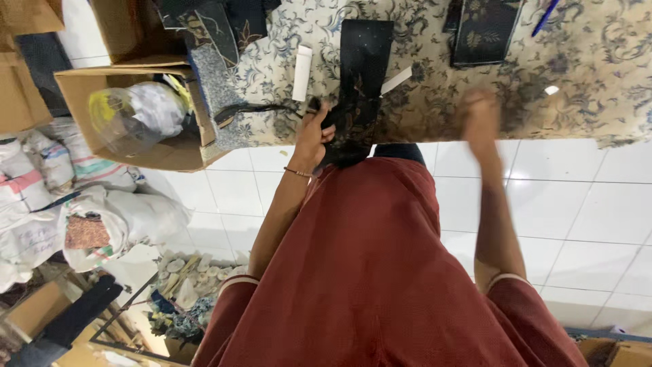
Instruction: The person writes on a small white label, cuts it with scissors, and attaches it to a black rectangular box. They then tie a gold ribbon around the box and place it in a cardboard box. The person repeats the process with another black box, attaching a label and tying a black ribbon around it.
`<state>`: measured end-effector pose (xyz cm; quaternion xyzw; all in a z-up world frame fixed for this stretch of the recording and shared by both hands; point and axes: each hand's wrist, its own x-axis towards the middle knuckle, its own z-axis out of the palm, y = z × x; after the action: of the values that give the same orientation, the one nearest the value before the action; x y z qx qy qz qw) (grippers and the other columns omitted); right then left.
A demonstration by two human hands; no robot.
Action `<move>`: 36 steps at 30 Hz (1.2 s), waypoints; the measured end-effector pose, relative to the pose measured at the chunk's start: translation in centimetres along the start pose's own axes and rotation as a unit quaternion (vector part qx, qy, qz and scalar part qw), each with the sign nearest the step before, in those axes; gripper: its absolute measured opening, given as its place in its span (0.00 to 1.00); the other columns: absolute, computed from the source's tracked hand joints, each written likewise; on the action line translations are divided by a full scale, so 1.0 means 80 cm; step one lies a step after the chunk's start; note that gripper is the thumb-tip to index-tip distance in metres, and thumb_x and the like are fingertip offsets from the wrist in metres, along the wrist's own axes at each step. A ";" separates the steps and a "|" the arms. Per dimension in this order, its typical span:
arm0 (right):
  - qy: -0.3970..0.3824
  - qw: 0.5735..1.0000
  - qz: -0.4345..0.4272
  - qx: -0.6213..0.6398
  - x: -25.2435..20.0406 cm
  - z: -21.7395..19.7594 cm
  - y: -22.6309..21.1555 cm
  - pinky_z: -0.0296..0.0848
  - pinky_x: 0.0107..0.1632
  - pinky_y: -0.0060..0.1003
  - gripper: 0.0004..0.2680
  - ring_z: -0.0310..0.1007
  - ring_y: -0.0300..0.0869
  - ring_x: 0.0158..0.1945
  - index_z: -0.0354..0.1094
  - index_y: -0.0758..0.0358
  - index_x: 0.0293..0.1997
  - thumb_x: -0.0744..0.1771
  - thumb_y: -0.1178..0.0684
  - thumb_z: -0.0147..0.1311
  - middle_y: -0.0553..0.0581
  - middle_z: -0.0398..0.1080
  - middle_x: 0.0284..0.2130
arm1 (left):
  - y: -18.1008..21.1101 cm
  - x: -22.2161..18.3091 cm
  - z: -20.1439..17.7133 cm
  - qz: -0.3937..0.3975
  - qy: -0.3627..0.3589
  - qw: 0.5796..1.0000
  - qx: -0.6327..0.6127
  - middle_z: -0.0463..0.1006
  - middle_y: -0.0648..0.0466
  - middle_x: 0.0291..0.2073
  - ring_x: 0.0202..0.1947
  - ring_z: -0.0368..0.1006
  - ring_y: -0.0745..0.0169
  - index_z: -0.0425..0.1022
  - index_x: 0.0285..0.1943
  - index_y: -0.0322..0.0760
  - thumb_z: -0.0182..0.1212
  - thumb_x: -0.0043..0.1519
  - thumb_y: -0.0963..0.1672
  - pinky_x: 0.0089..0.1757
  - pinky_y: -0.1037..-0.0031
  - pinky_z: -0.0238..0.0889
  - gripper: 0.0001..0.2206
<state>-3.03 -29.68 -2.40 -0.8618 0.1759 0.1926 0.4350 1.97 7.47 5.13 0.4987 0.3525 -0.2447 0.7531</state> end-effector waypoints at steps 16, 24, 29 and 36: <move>-0.452 0.777 0.082 0.429 -0.062 0.157 -0.228 0.51 0.21 0.32 0.15 0.47 0.34 0.17 0.60 0.61 0.35 0.73 0.43 0.33 0.48 0.57 0.19 | 0.033 -0.078 -0.012 0.197 0.112 0.921 0.316 0.74 0.57 0.28 0.24 0.68 0.72 0.70 0.48 0.32 0.64 0.66 0.44 0.27 0.79 0.63 0.10; -0.488 0.778 0.101 0.382 -0.068 0.187 -0.235 0.51 0.21 0.33 0.13 0.45 0.34 0.16 0.61 0.59 0.36 0.72 0.44 0.33 0.47 0.56 0.18 | 0.038 -0.116 -0.046 0.181 0.114 0.867 0.450 0.80 0.51 0.23 0.22 0.76 0.70 0.78 0.48 0.30 0.62 0.66 0.46 0.29 0.77 0.66 0.11; -0.510 0.771 0.088 0.371 -0.075 0.183 -0.235 0.51 0.23 0.32 0.13 0.46 0.34 0.18 0.60 0.60 0.36 0.72 0.46 0.34 0.46 0.54 0.18 | 0.041 -0.117 -0.052 0.196 0.109 0.869 0.441 0.76 0.48 0.24 0.19 0.62 0.64 0.78 0.42 0.27 0.61 0.67 0.46 0.26 0.70 0.56 0.12; -0.490 0.788 0.057 0.369 -0.080 0.188 -0.244 0.53 0.21 0.33 0.18 0.45 0.34 0.16 0.59 0.59 0.32 0.74 0.38 0.33 0.48 0.54 0.17 | 0.033 -0.109 -0.059 0.176 0.111 0.889 0.408 0.72 0.49 0.21 0.22 0.61 0.67 0.76 0.40 0.25 0.60 0.67 0.45 0.28 0.70 0.56 0.12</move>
<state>-2.09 -5.63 5.78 -0.4146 0.0460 0.5337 0.7356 -3.01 12.96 12.22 0.8396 0.2097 -0.1732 0.4703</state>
